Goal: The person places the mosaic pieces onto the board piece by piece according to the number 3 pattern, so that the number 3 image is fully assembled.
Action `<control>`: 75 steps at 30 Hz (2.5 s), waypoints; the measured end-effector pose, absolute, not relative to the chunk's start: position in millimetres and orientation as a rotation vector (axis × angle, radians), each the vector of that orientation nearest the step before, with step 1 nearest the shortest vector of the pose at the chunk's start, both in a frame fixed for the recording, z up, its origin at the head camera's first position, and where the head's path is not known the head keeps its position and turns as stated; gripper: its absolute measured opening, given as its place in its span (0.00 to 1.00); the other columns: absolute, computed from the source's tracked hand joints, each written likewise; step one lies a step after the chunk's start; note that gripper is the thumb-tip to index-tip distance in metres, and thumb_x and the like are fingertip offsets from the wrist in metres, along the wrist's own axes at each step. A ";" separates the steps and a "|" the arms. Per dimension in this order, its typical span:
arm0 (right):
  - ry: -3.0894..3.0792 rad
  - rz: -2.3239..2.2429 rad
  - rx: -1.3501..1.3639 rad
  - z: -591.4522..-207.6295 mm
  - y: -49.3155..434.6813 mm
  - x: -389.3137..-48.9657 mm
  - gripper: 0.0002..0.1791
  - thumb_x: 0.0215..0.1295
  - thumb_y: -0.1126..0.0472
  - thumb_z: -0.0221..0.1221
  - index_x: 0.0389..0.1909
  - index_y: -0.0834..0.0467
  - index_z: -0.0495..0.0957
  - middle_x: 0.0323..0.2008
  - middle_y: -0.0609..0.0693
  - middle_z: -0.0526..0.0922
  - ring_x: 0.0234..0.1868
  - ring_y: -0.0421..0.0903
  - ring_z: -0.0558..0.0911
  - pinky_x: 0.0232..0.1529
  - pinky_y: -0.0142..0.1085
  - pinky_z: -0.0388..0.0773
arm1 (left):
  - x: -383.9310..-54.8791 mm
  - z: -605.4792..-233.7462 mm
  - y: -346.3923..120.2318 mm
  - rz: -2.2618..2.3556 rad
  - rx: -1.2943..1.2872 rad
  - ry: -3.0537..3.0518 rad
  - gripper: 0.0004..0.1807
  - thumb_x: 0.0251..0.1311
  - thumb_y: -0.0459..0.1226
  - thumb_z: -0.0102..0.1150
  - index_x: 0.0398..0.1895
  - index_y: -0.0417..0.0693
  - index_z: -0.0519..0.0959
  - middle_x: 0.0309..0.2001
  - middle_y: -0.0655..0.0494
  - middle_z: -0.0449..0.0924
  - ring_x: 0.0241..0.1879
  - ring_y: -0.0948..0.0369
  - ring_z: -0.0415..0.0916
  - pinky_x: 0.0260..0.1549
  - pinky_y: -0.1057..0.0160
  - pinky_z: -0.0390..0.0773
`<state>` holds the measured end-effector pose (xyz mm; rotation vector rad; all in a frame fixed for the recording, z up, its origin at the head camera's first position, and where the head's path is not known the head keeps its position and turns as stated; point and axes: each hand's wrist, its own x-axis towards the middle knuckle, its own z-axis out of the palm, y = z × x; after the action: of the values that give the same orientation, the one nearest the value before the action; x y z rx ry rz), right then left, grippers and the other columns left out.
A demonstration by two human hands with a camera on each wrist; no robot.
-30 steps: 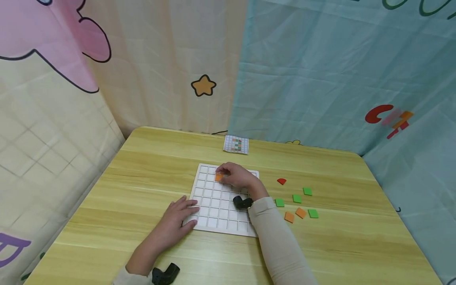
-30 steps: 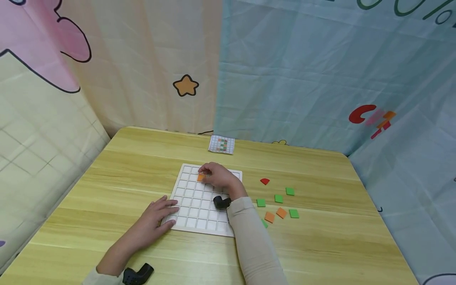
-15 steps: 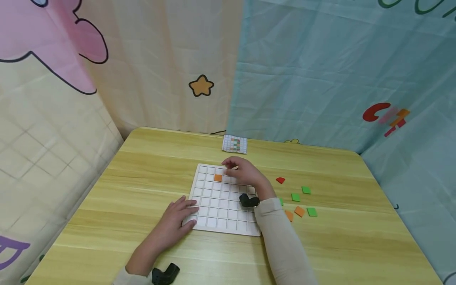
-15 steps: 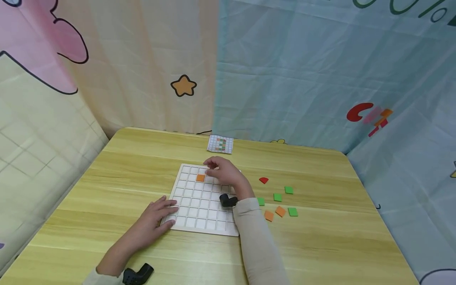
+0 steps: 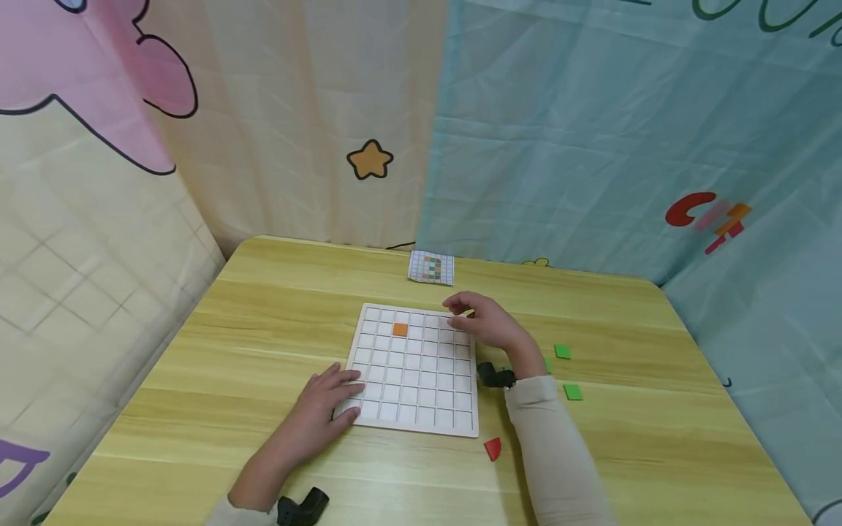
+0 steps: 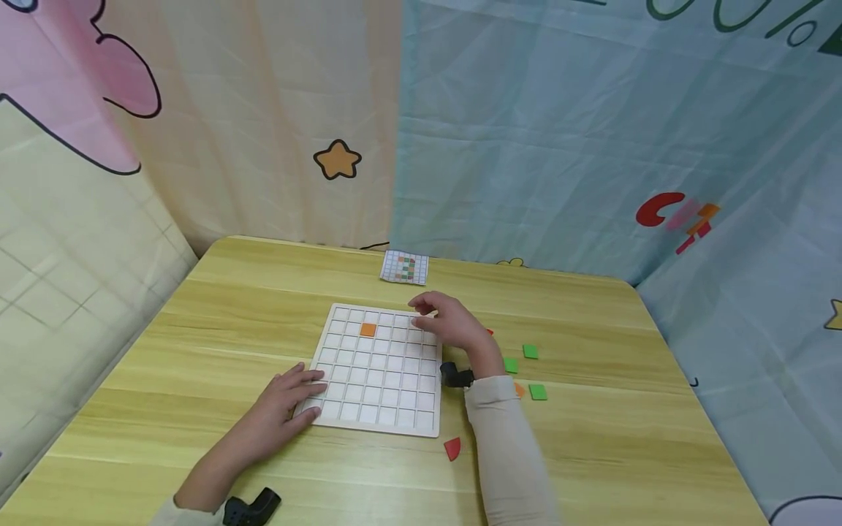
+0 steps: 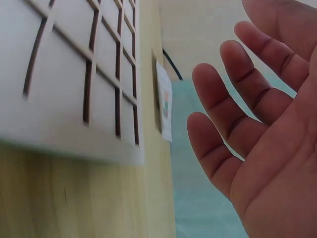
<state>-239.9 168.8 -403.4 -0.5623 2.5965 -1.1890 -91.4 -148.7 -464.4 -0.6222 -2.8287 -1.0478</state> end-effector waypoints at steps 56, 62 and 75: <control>2.745 -1.073 -0.293 -433.5 360.4 -190.3 0.23 0.73 0.62 0.56 0.63 0.70 0.69 0.59 0.68 0.74 0.59 0.64 0.73 0.56 0.52 0.72 | -89.7 -467.5 -149.0 -1.055 -0.621 -2.809 0.19 0.62 0.35 0.66 0.56 0.41 0.82 0.63 0.49 0.75 0.71 0.39 0.56 0.67 0.32 0.49; 2.709 -1.098 -0.285 -434.4 360.3 -190.4 0.23 0.73 0.63 0.57 0.63 0.72 0.68 0.60 0.69 0.73 0.60 0.66 0.72 0.57 0.54 0.71 | -91.6 -467.8 -148.7 -1.046 -0.626 -2.808 0.19 0.62 0.35 0.66 0.56 0.41 0.81 0.64 0.48 0.74 0.72 0.40 0.56 0.66 0.31 0.49; 2.738 -1.061 -0.324 -435.4 357.8 -191.2 0.20 0.71 0.69 0.55 0.61 0.73 0.70 0.59 0.71 0.73 0.62 0.69 0.70 0.60 0.60 0.67 | -92.3 -468.5 -148.7 -1.046 -0.625 -2.810 0.19 0.61 0.35 0.66 0.56 0.40 0.81 0.64 0.48 0.74 0.72 0.40 0.56 0.67 0.32 0.49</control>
<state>-191.2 357.8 -435.4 -0.3238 2.7376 -1.0612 -92.3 -148.7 -468.5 -0.6251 -2.8099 -1.0465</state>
